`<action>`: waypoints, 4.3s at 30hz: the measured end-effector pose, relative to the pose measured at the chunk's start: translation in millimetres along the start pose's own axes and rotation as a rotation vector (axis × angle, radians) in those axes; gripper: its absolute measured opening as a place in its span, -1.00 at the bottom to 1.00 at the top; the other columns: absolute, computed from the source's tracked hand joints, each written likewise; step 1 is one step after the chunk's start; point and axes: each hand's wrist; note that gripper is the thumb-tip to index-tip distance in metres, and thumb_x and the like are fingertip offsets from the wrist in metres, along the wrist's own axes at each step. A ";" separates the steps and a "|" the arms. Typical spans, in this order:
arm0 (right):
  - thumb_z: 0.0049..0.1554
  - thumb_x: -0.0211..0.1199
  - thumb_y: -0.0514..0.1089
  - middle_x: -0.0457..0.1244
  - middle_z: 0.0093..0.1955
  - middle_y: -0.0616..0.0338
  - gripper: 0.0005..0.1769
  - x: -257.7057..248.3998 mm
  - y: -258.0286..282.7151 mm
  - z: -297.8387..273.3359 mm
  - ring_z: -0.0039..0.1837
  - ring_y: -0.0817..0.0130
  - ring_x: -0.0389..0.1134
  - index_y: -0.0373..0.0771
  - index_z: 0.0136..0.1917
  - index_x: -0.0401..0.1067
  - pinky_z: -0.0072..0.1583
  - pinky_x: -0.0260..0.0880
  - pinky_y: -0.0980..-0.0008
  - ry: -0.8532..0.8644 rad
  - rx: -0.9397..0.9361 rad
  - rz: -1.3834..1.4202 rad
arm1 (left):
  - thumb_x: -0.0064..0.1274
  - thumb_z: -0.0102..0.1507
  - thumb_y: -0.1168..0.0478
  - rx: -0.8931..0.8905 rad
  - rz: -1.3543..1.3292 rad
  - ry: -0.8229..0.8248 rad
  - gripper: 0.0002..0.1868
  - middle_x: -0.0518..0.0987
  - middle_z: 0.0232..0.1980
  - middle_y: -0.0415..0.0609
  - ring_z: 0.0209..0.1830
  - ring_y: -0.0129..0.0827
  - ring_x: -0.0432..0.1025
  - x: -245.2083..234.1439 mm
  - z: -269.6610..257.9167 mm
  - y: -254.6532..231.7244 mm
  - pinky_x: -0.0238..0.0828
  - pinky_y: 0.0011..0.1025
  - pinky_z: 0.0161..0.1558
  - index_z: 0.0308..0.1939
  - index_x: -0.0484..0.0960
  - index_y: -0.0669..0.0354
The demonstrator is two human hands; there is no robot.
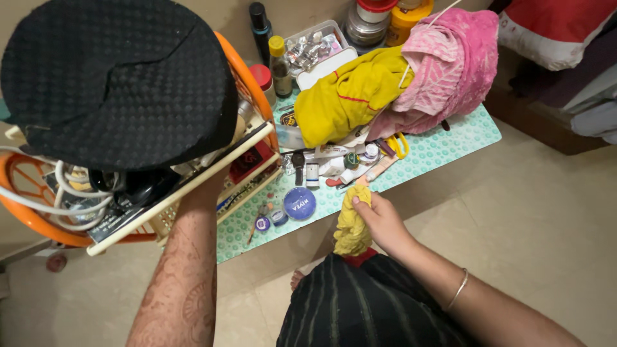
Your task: The person cleans a three-tier plastic shelf using a yellow cloth. They wipe the middle shelf, then the top shelf, and finally wipe several small items on the table, including a blue bottle and a red box, before placing them back on the shelf.
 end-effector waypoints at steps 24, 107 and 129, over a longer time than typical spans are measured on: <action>0.36 -0.06 -0.01 0.41 0.01 0.06 -0.58 13.2 50.5 9.3 0.04 0.34 0.47 -0.40 0.13 0.44 0.12 0.47 0.31 0.062 0.112 0.095 | 0.12 0.32 0.03 -0.484 -0.113 0.143 -0.65 0.66 -0.18 0.17 -0.27 -0.04 0.55 -88.4 -45.4 -85.4 0.46 -0.16 -0.14 -0.04 0.67 0.27; 0.23 0.14 -0.26 0.08 0.57 -0.36 -0.39 116.0 -102.6 54.0 0.65 -0.23 0.03 -0.60 0.48 0.14 0.58 -0.02 -0.07 -0.081 -1.781 -0.736 | -0.52 0.44 -0.28 -0.170 -1.769 0.221 -0.29 0.58 0.27 -0.03 0.26 -0.27 0.46 74.7 -165.7 -82.4 0.36 -0.30 0.29 0.37 0.42 0.11; 0.38 -0.09 -0.08 0.33 0.10 -0.05 -0.69 82.1 -127.4 93.1 0.08 0.16 0.43 -0.34 0.14 0.36 0.19 0.47 0.13 0.216 -0.712 0.744 | 0.24 0.12 -0.01 0.147 -0.864 -0.193 -0.04 0.45 0.20 0.12 0.10 -0.14 0.44 45.8 -234.2 -87.5 0.45 -0.18 0.07 0.51 0.15 0.11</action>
Point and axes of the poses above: each hand's wrist, its own z-axis towards the middle knuckle, its own x-axis out of the palm, y = z × x
